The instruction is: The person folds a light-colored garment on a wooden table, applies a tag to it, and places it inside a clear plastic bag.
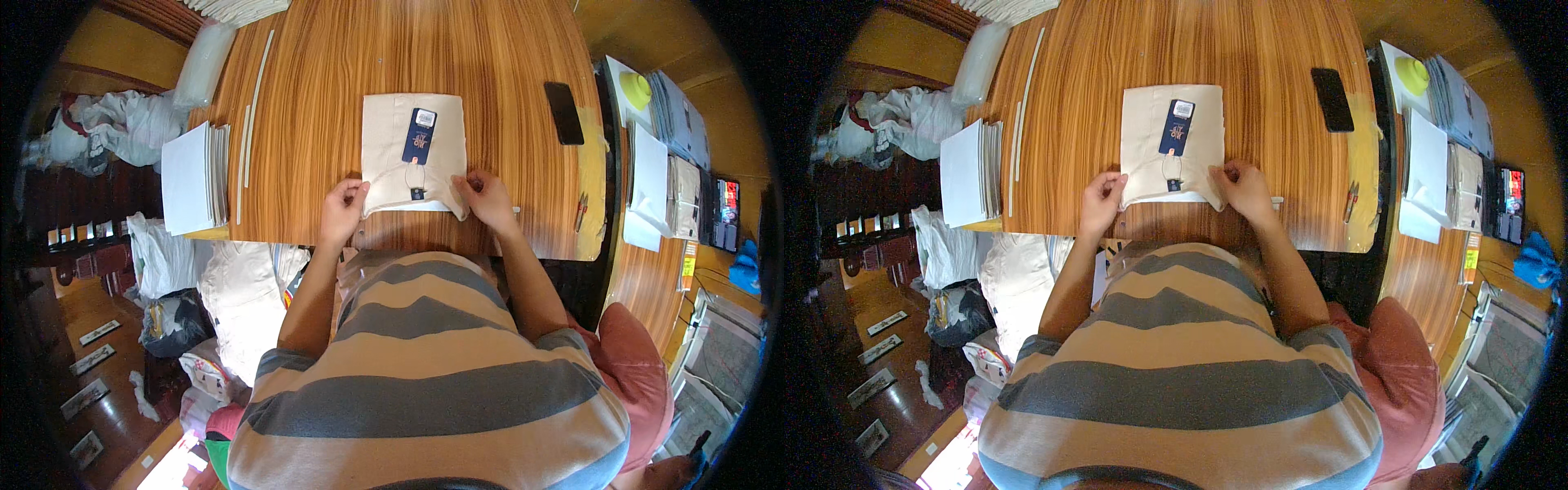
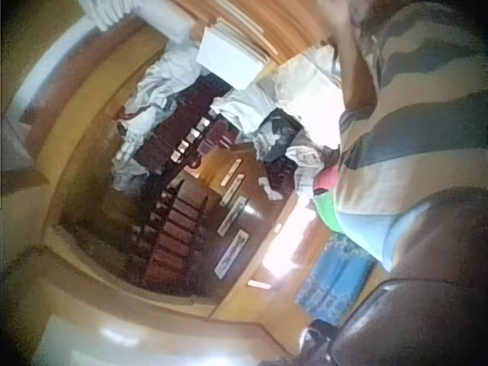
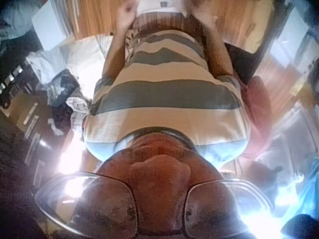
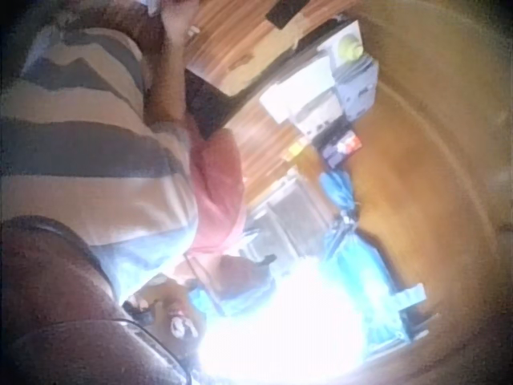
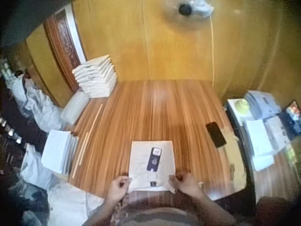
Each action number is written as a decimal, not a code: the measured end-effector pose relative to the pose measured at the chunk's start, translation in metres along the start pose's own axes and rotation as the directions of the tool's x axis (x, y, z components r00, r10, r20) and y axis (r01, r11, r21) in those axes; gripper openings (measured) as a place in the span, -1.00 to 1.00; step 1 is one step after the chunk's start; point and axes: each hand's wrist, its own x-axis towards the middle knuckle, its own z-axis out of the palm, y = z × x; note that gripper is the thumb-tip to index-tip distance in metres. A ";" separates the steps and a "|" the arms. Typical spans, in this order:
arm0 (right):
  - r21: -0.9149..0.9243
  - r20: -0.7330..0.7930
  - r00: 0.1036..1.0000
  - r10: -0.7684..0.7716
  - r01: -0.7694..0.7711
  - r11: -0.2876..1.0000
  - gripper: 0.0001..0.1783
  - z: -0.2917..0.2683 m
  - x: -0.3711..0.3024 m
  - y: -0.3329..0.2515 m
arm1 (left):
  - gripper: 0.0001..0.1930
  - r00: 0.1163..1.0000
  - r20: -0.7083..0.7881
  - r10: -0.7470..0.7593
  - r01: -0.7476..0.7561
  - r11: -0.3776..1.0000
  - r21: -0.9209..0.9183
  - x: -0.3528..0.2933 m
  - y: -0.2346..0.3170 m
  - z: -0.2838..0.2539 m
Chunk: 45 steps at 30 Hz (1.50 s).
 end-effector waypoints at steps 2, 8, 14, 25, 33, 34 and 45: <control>-0.087 0.000 1.000 0.027 -0.027 0.996 -0.54 0.002 -0.004 -0.001 | -0.75 0.988 0.109 -0.109 0.110 0.994 0.000 -0.013 -0.003 -0.002; -0.043 0.006 0.997 -0.071 0.071 0.997 -0.52 -0.005 -0.013 -0.010 | -0.71 0.966 0.189 -0.174 0.197 0.974 -0.114 0.000 0.009 -0.018; -0.139 0.178 0.984 -0.014 0.039 0.989 -0.57 0.002 -0.014 0.007 | -0.63 0.950 0.212 -0.228 0.230 0.973 0.014 -0.004 0.007 -0.017; -0.110 0.246 0.965 0.092 -0.067 0.992 -0.50 0.000 0.000 0.006 | -0.55 0.907 0.299 -0.298 0.241 0.947 0.213 0.014 0.020 -0.027; -0.400 -0.008 0.999 -0.033 0.027 0.916 -0.60 -0.004 -0.011 -0.031 | -0.43 0.976 0.160 0.149 -0.218 0.590 0.777 0.003 0.067 -0.023; -0.448 -0.069 0.996 -0.049 0.013 0.894 -0.59 -0.001 -0.014 -0.044 | -0.37 0.952 0.126 0.280 -0.271 0.573 0.774 0.000 0.072 -0.018; -0.677 0.157 0.858 -0.489 0.454 0.579 -0.08 0.055 0.000 -0.031 | 0.26 0.824 0.464 0.326 -0.566 0.446 0.693 0.034 0.024 0.015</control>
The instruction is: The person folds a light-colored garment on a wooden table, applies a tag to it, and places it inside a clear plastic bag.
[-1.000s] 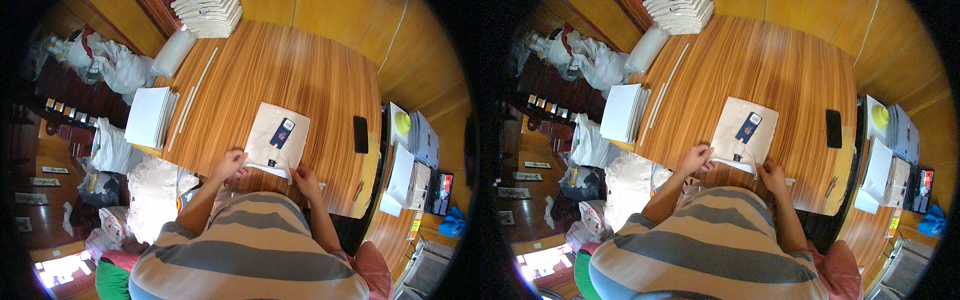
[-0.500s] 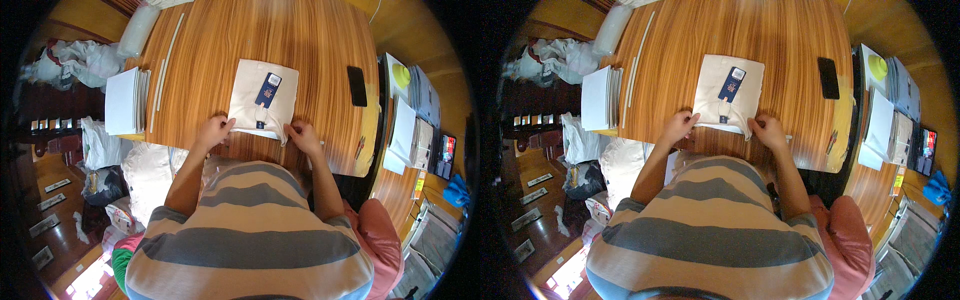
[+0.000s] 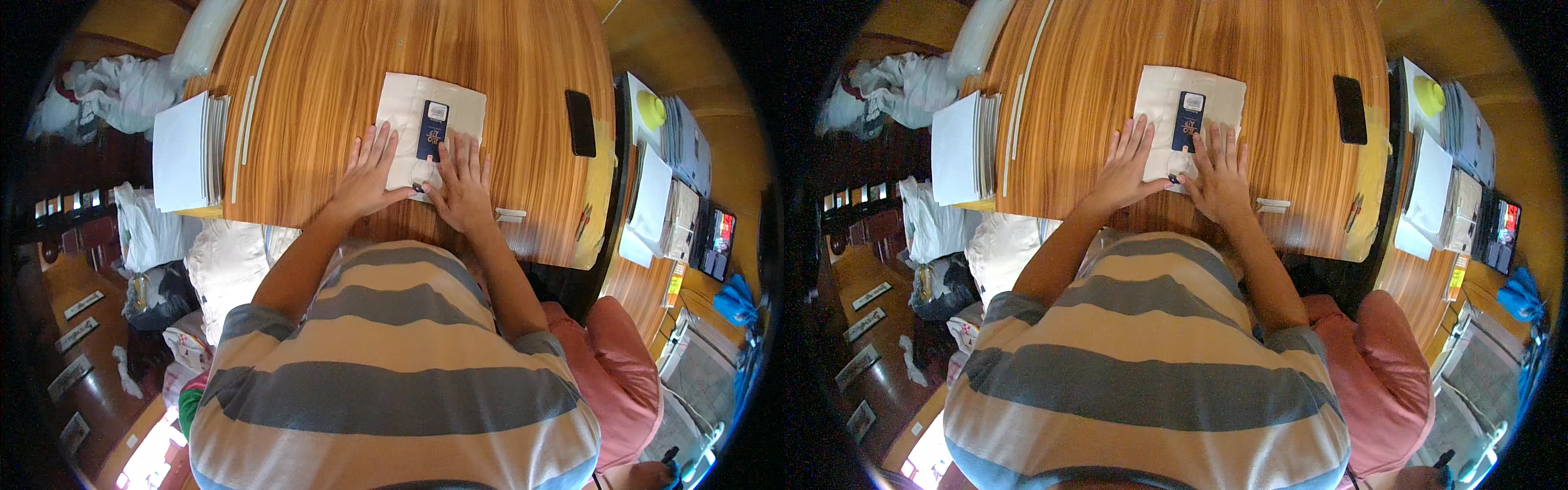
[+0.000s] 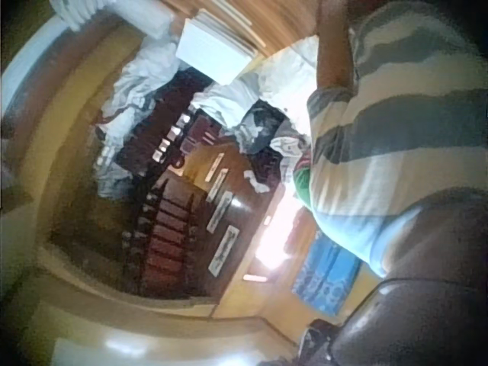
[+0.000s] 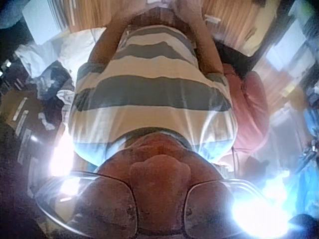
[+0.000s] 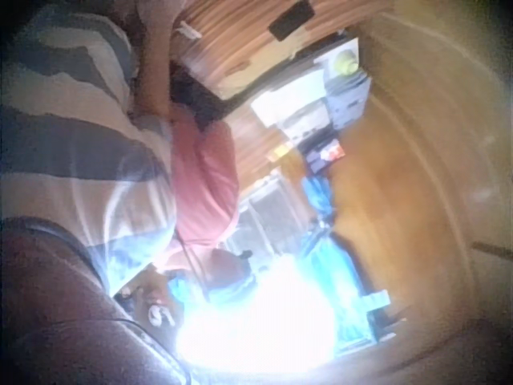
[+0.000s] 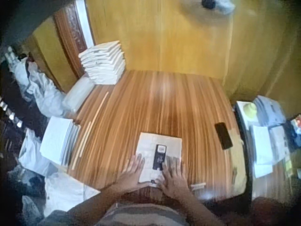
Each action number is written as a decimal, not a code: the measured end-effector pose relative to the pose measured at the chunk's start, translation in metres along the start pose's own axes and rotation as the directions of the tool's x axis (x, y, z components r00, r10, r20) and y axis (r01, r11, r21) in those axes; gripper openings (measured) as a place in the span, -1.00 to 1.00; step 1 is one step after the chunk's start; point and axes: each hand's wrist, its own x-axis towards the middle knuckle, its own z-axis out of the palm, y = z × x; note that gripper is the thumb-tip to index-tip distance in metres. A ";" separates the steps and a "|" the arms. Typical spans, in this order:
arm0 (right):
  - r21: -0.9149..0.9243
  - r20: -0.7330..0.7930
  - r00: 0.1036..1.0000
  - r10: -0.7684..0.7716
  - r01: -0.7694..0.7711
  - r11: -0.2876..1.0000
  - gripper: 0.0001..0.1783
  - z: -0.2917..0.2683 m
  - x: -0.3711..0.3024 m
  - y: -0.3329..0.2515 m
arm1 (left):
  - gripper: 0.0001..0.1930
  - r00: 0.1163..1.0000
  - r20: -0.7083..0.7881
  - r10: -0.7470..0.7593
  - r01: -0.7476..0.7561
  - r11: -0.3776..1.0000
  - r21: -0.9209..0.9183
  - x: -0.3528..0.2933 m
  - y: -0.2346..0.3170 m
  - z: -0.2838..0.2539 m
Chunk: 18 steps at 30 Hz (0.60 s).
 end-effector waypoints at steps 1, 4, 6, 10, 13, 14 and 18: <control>-0.024 0.005 1.000 0.003 -0.002 1.000 -0.05 0.003 -0.001 0.000 | 0.27 1.000 0.003 0.006 -0.006 1.000 0.000 0.002 -0.001 0.000; 0.002 -0.007 1.000 -0.021 0.021 1.000 0.03 0.004 -0.006 0.000 | 0.26 1.000 0.015 0.018 -0.018 1.000 -0.005 -0.001 0.000 -0.004; 0.064 -0.013 1.000 -0.026 0.027 0.998 0.07 -0.002 -0.006 0.001 | 0.23 1.000 0.007 0.027 -0.027 1.000 -0.003 0.001 0.003 -0.006; 0.195 -0.085 0.992 0.091 -0.073 0.978 -0.15 -0.029 -0.005 0.003 | 0.13 0.999 -0.049 0.012 -0.008 0.996 0.085 0.000 0.013 -0.013; 0.336 -0.014 0.969 0.249 -0.230 0.914 -0.35 -0.032 0.006 0.018 | 0.03 0.996 -0.084 -0.011 0.012 1.000 0.010 0.006 0.024 -0.010; 0.323 0.067 0.957 0.281 -0.288 0.901 -0.39 -0.039 0.021 0.017 | -0.01 0.996 -0.084 -0.021 0.017 0.999 -0.051 0.006 0.028 -0.008; 0.068 0.122 0.938 0.325 -0.334 0.940 -0.39 -0.048 0.078 -0.003 | 0.01 0.996 -0.086 -0.011 0.004 0.997 -0.075 0.004 0.021 0.000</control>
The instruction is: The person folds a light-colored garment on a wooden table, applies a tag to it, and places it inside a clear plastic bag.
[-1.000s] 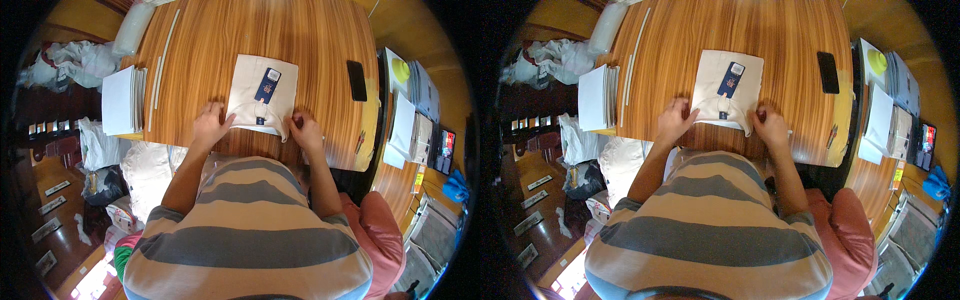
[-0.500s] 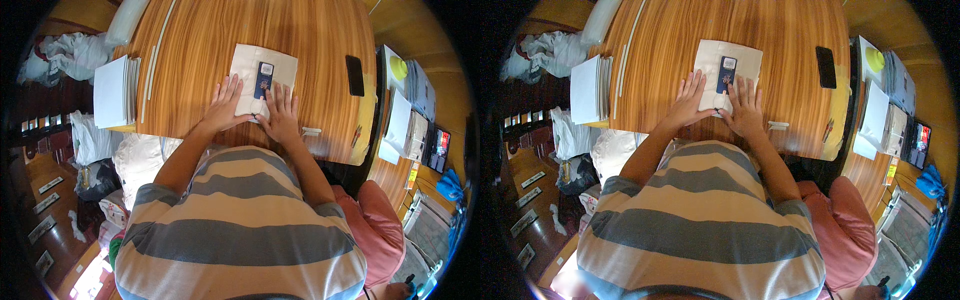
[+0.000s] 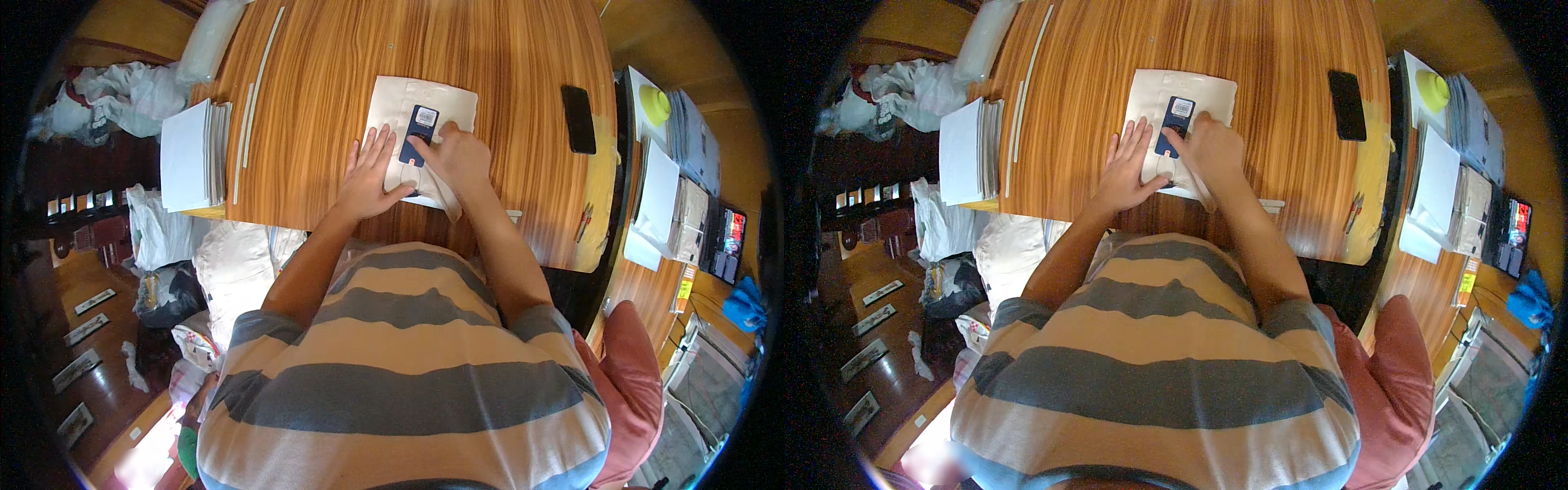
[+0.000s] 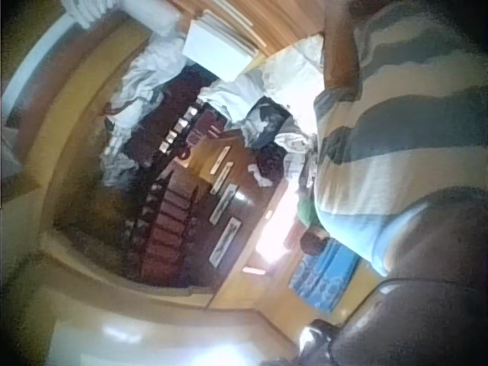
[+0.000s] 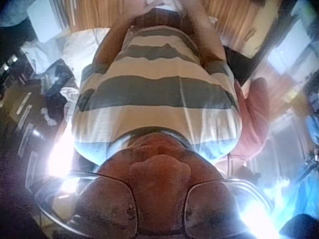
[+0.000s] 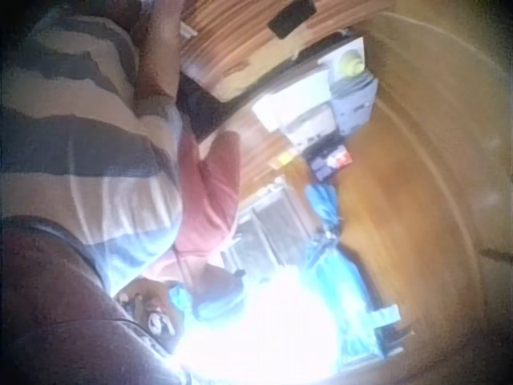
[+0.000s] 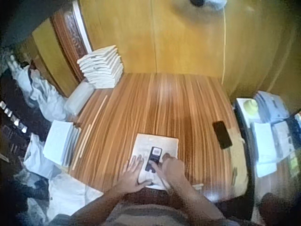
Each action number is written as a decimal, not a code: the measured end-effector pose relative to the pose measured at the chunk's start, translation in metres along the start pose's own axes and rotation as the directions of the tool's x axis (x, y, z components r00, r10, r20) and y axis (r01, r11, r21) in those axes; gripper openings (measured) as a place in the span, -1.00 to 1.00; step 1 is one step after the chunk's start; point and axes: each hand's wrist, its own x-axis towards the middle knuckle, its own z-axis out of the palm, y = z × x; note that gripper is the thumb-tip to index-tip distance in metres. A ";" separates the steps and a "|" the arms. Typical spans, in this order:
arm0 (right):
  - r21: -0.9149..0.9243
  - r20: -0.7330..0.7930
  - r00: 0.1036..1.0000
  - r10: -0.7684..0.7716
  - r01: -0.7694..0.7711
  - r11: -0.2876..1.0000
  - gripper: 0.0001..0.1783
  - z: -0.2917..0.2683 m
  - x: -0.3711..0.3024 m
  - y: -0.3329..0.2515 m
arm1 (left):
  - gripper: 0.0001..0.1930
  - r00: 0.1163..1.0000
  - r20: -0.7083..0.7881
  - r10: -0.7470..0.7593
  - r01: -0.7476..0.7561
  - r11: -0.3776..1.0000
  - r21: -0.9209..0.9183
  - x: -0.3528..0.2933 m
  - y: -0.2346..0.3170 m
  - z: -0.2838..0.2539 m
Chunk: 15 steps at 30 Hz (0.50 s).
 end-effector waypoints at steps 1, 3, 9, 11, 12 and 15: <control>-0.043 0.037 0.999 0.010 -0.009 0.999 -0.38 -0.002 0.008 -0.006 | 0.02 1.000 0.014 -0.001 0.001 1.000 0.003 0.001 -0.003 0.001; 0.029 0.068 0.998 0.002 -0.004 1.000 -0.37 0.002 0.016 -0.010 | 0.07 0.999 0.032 -0.004 0.004 1.000 0.021 -0.001 -0.007 0.003; 0.317 0.048 0.998 -0.039 0.022 0.948 -0.49 0.023 0.041 0.014 | 0.19 0.999 -0.003 -0.041 0.041 0.999 0.020 0.004 0.008 0.005; 0.310 0.047 0.999 -0.019 0.004 0.951 -0.52 0.021 0.039 0.021 | 0.22 0.998 0.008 -0.059 0.059 0.998 0.023 0.005 0.012 0.002; 0.247 0.043 0.999 0.003 -0.013 0.969 -0.52 0.019 0.036 0.025 | 0.24 0.998 0.013 -0.061 0.061 0.998 0.024 0.004 0.012 0.003; 0.181 -0.034 0.999 -0.017 0.023 0.983 -0.50 0.011 0.010 0.030 | 0.28 0.998 0.021 -0.063 0.062 0.998 0.032 0.001 0.004 0.004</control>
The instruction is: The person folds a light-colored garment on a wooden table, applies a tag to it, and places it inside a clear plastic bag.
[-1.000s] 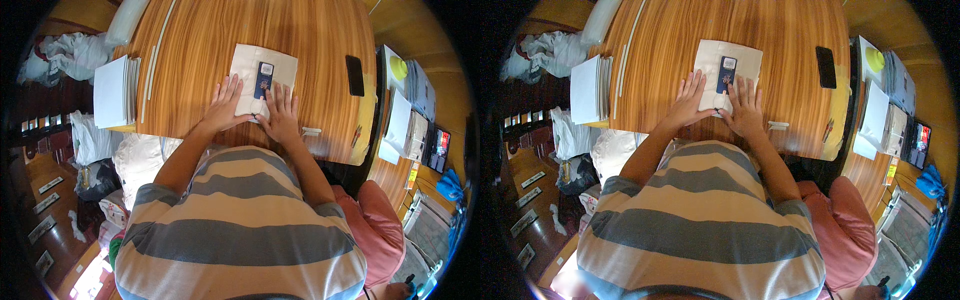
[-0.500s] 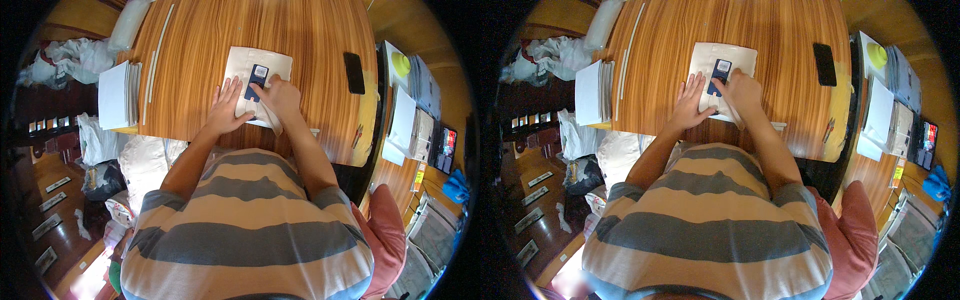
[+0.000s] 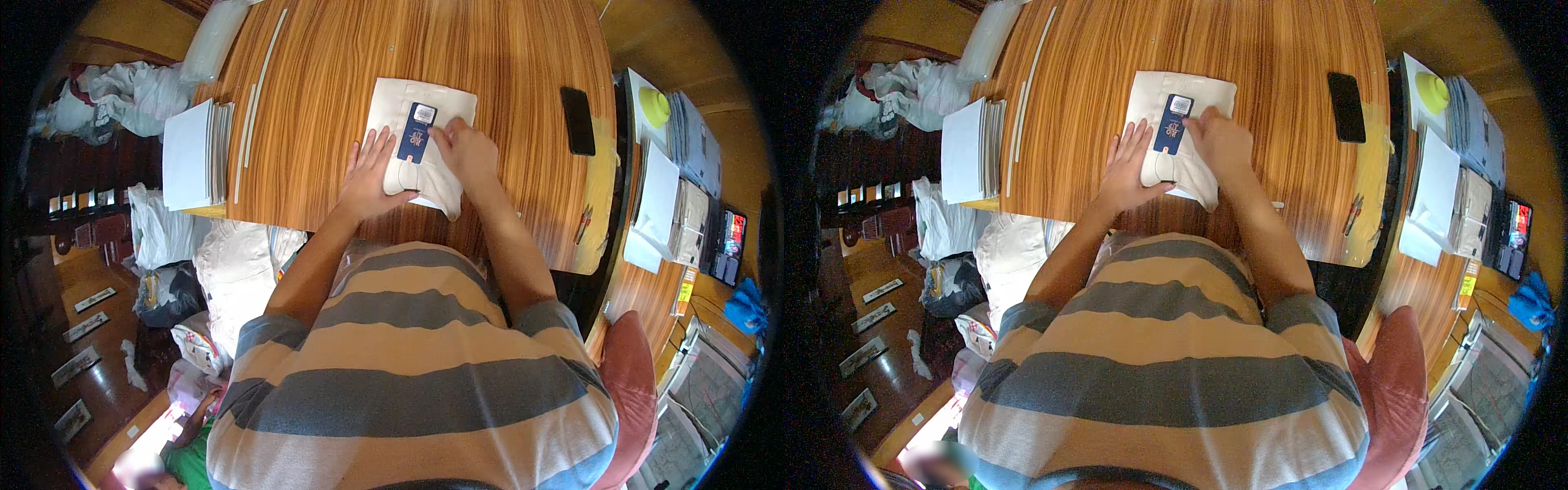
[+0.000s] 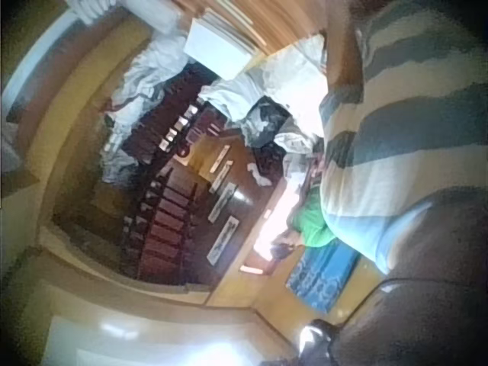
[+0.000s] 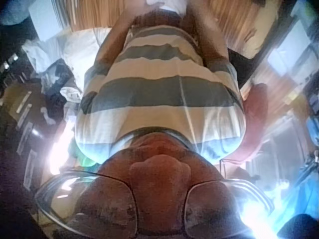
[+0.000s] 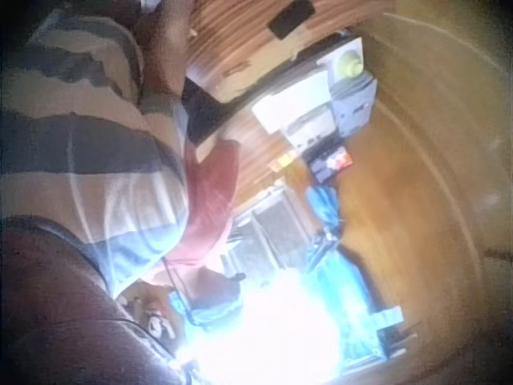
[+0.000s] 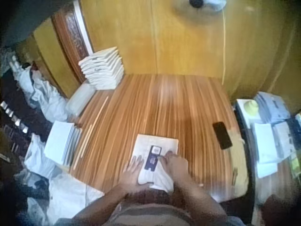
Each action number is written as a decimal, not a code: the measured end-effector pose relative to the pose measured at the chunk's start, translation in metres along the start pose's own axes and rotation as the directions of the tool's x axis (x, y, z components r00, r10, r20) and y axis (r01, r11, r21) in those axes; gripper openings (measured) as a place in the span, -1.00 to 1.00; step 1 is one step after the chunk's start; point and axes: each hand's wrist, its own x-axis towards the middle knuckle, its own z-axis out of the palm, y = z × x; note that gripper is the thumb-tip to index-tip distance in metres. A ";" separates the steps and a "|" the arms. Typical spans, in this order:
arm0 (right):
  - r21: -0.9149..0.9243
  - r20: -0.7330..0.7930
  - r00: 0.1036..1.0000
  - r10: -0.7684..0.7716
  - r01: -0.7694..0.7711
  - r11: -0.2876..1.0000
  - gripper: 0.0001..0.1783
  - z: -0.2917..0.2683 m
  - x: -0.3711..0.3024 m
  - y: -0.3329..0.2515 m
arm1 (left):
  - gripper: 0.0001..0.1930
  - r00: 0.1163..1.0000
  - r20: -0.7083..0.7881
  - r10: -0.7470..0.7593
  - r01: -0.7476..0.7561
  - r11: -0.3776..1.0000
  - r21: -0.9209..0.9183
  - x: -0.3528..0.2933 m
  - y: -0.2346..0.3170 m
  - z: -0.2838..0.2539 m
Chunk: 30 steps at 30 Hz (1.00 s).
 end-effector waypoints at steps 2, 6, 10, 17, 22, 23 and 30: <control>0.018 -0.010 0.996 -0.093 0.093 0.996 -0.52 -0.005 -0.037 0.004 | 0.30 1.000 0.003 0.004 -0.004 1.000 -0.004 -0.002 -0.001 0.000; -0.006 -0.007 0.950 -0.313 0.313 0.950 -0.61 0.019 -0.081 0.029 | 0.26 1.000 0.016 0.022 -0.023 1.000 0.011 -0.001 -0.002 -0.002; 0.014 -0.165 0.970 -0.178 0.183 0.983 -0.62 0.011 -0.074 0.020 | 0.06 0.999 0.047 0.005 -0.005 1.000 0.005 -0.001 -0.008 -0.003; -0.007 -0.312 0.948 -0.055 0.056 0.998 -0.72 0.007 -0.043 -0.001 | -0.54 0.944 -0.329 0.025 -0.142 0.931 -0.337 0.006 -0.061 -0.095; 0.101 -0.294 0.955 -0.039 0.071 0.992 -0.81 0.027 -0.054 -0.066 | -0.44 0.681 -0.636 -0.363 0.205 0.928 -0.311 0.070 -0.273 -0.249; 0.077 -0.302 0.952 -0.053 0.080 0.994 -0.82 0.036 -0.056 -0.082 | -0.24 0.666 -0.660 -0.349 0.387 0.917 -0.094 0.085 -0.329 -0.277; 0.125 -0.217 0.976 0.025 0.003 0.992 -0.87 0.071 -0.080 -0.151 | 0.42 0.592 -0.070 -0.803 0.656 0.531 -0.536 0.175 -0.553 -0.348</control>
